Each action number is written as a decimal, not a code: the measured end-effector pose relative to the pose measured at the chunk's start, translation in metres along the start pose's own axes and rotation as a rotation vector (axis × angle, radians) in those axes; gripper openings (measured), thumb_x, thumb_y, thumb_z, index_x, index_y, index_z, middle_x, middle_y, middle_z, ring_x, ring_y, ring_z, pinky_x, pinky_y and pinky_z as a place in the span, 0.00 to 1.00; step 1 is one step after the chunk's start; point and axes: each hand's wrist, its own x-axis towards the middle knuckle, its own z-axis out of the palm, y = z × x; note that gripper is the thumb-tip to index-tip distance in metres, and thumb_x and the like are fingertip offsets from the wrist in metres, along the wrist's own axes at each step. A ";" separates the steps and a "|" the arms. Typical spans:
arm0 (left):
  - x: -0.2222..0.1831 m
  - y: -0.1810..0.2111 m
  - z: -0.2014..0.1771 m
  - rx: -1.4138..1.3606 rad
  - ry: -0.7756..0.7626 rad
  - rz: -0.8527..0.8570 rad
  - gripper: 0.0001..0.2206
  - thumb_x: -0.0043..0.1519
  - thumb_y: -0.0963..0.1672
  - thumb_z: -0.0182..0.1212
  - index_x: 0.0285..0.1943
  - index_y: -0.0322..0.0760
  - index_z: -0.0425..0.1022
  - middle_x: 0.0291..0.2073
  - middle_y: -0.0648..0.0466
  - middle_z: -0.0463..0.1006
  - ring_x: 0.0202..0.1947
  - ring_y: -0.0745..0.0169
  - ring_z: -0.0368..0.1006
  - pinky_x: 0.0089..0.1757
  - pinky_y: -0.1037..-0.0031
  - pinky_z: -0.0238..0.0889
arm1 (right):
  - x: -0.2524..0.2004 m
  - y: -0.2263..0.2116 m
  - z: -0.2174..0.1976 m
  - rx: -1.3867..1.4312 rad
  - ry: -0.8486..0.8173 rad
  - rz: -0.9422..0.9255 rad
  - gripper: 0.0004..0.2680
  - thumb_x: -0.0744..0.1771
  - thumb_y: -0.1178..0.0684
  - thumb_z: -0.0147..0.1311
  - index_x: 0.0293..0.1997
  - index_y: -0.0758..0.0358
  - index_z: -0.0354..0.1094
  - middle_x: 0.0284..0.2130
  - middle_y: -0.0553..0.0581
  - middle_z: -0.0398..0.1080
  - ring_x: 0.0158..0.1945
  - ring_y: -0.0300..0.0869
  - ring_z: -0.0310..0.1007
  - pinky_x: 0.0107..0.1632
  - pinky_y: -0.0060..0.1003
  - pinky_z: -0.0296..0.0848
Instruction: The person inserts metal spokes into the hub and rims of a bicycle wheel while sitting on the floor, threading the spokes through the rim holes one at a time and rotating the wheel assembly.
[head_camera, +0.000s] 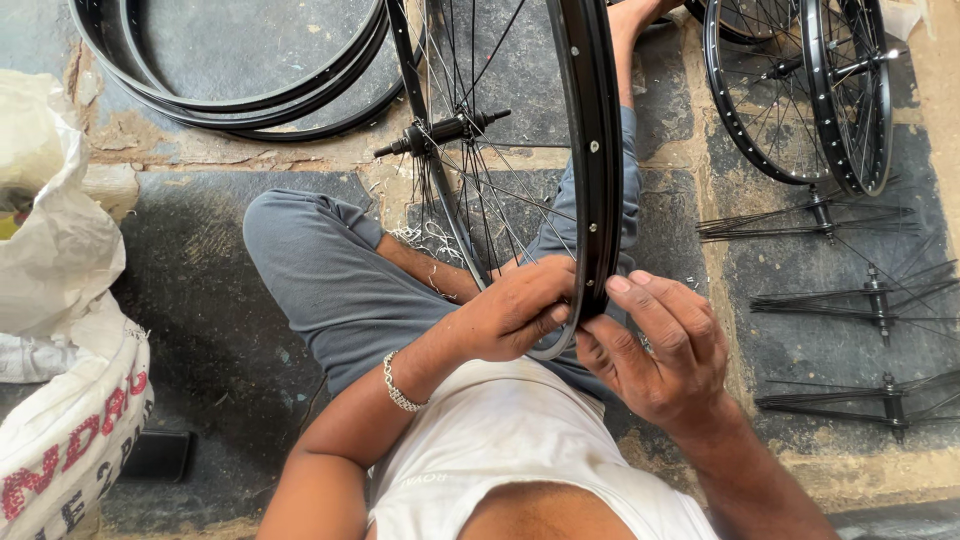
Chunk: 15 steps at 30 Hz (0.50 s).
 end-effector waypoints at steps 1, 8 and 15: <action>0.000 0.000 0.000 -0.009 0.008 -0.009 0.04 0.71 0.41 0.51 0.50 0.33 0.65 0.45 0.45 0.68 0.48 0.43 0.68 0.51 0.60 0.62 | 0.000 0.000 0.000 0.000 0.001 0.001 0.07 0.68 0.46 0.63 0.37 0.56 0.75 0.53 0.54 0.64 0.59 0.46 0.64 0.58 0.40 0.75; 0.004 -0.001 0.011 0.070 0.083 -0.044 0.04 0.72 0.41 0.51 0.50 0.33 0.66 0.43 0.46 0.69 0.48 0.42 0.68 0.49 0.61 0.64 | -0.004 -0.002 0.003 0.050 -0.026 0.041 0.06 0.69 0.49 0.61 0.39 0.61 0.76 0.53 0.58 0.63 0.61 0.47 0.64 0.60 0.40 0.76; -0.001 0.003 0.001 -0.128 0.003 -0.063 0.05 0.73 0.41 0.49 0.53 0.32 0.65 0.48 0.45 0.69 0.50 0.44 0.69 0.53 0.61 0.64 | -0.001 0.001 0.005 -0.025 0.012 -0.013 0.09 0.67 0.45 0.62 0.37 0.58 0.76 0.52 0.57 0.65 0.57 0.48 0.65 0.56 0.41 0.74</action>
